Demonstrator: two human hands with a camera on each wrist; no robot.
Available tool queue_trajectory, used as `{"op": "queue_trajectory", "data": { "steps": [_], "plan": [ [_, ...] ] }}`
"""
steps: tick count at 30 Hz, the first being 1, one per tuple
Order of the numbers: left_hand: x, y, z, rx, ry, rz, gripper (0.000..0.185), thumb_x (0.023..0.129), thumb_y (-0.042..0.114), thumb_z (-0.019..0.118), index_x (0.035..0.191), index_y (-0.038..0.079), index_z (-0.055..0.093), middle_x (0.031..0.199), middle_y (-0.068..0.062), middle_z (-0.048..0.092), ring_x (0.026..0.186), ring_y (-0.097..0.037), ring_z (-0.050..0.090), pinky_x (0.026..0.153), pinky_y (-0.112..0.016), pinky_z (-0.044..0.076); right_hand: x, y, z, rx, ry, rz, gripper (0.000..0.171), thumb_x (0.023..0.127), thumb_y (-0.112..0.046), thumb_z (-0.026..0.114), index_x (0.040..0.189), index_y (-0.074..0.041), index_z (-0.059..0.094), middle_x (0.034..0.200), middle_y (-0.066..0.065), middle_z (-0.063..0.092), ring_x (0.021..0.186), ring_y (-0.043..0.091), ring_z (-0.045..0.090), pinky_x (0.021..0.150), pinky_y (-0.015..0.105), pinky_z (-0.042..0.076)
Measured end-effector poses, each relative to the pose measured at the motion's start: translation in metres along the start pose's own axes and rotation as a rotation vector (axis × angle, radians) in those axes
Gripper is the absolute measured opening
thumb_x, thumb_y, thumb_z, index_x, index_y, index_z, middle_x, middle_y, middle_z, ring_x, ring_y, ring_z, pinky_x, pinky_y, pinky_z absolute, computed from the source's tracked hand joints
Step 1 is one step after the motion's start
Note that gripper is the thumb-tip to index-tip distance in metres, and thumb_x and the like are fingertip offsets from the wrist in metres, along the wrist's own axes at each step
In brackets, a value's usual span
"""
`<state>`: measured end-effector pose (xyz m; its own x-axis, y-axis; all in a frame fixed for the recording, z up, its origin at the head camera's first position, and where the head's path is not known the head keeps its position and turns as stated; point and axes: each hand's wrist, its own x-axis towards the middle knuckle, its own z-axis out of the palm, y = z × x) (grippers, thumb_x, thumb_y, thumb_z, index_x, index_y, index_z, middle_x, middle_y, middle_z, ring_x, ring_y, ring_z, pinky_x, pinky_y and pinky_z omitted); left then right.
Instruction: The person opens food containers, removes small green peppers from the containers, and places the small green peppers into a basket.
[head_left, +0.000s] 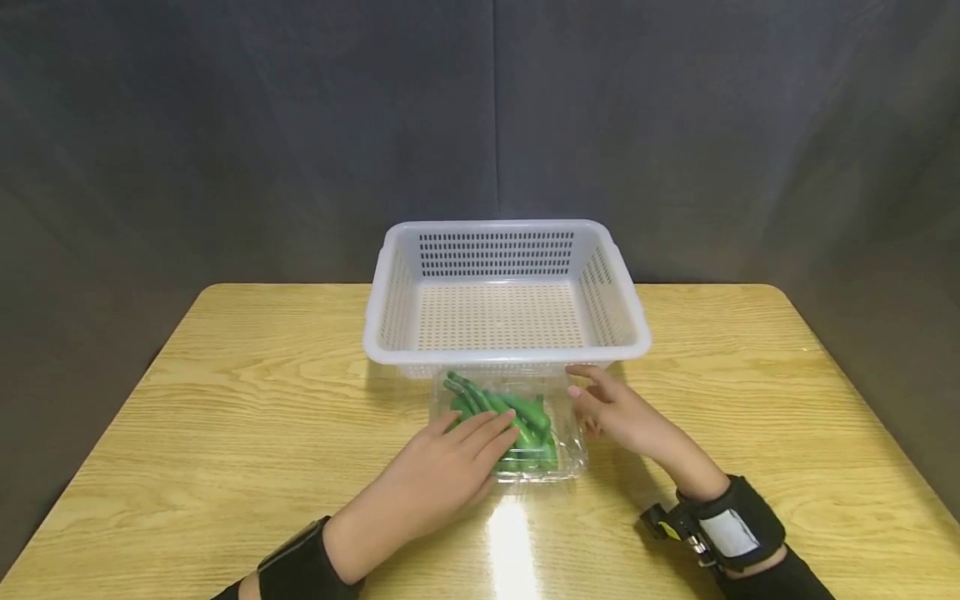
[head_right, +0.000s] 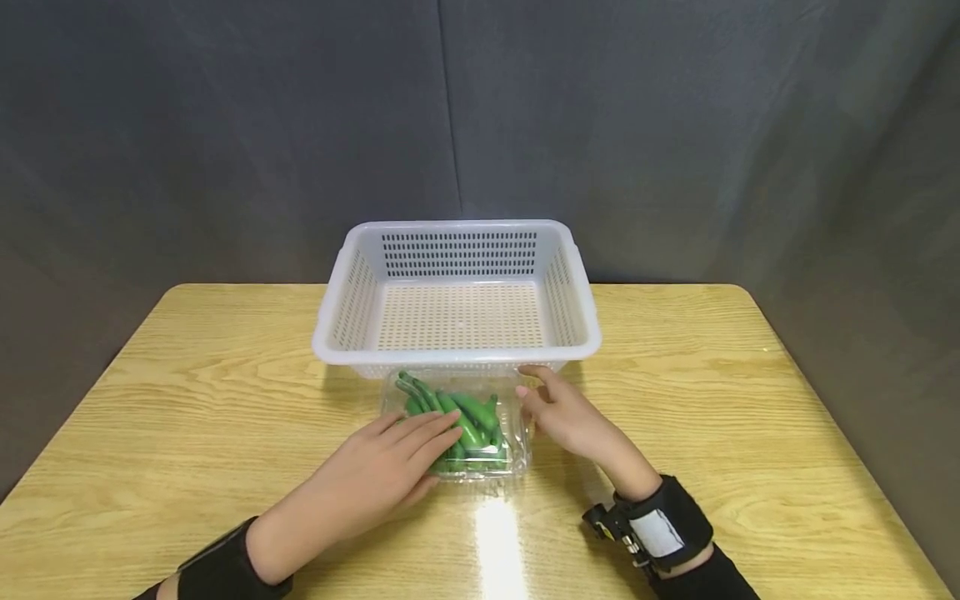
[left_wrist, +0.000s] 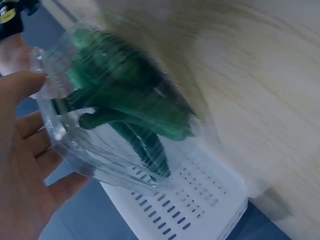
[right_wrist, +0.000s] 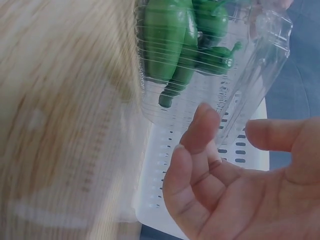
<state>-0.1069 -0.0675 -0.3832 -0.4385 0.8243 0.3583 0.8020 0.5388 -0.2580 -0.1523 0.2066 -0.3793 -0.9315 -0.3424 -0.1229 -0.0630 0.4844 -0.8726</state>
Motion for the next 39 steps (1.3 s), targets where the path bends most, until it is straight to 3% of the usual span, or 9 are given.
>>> {"op": "queue_trajectory", "data": {
  "steps": [10, 31, 39],
  "plan": [
    [0.014, 0.011, -0.005, -0.06, -0.13, -0.026, 0.051, 0.098, 0.038, 0.06, 0.143, 0.015, 0.053, 0.148, -0.001, 0.05, 0.132, -0.017, 0.05, 0.103, -0.04, 0.048, 0.0, -0.001, 0.001, -0.018, 0.006, 0.017, 0.052, 0.106, -0.019, 0.046, 0.149, 0.007, 0.031, 0.068, 0.006, 0.049, 0.063, 0.02, 0.05, 0.056, 0.028, 0.043],
    [0.044, 0.032, -0.001, -0.066, -0.133, -0.017, 0.05, 0.097, 0.037, 0.063, 0.14, 0.013, 0.056, 0.146, -0.002, 0.052, 0.131, -0.018, 0.051, 0.104, -0.04, 0.047, 0.0, -0.002, 0.002, -0.051, 0.021, 0.001, 0.05, 0.106, -0.017, 0.045, 0.147, 0.009, 0.033, 0.07, 0.006, 0.054, 0.065, 0.022, 0.054, 0.058, 0.028, 0.045],
    [0.05, 0.037, 0.001, -0.074, -0.075, -0.057, 0.045, 0.095, 0.036, 0.067, 0.133, 0.012, 0.063, 0.139, -0.004, 0.058, 0.125, -0.019, 0.057, 0.101, -0.041, 0.049, 0.001, 0.001, 0.002, -0.05, 0.021, 0.015, 0.049, 0.106, -0.016, 0.044, 0.147, 0.008, 0.032, 0.069, 0.006, 0.053, 0.064, 0.022, 0.053, 0.057, 0.028, 0.044]
  ]
}}
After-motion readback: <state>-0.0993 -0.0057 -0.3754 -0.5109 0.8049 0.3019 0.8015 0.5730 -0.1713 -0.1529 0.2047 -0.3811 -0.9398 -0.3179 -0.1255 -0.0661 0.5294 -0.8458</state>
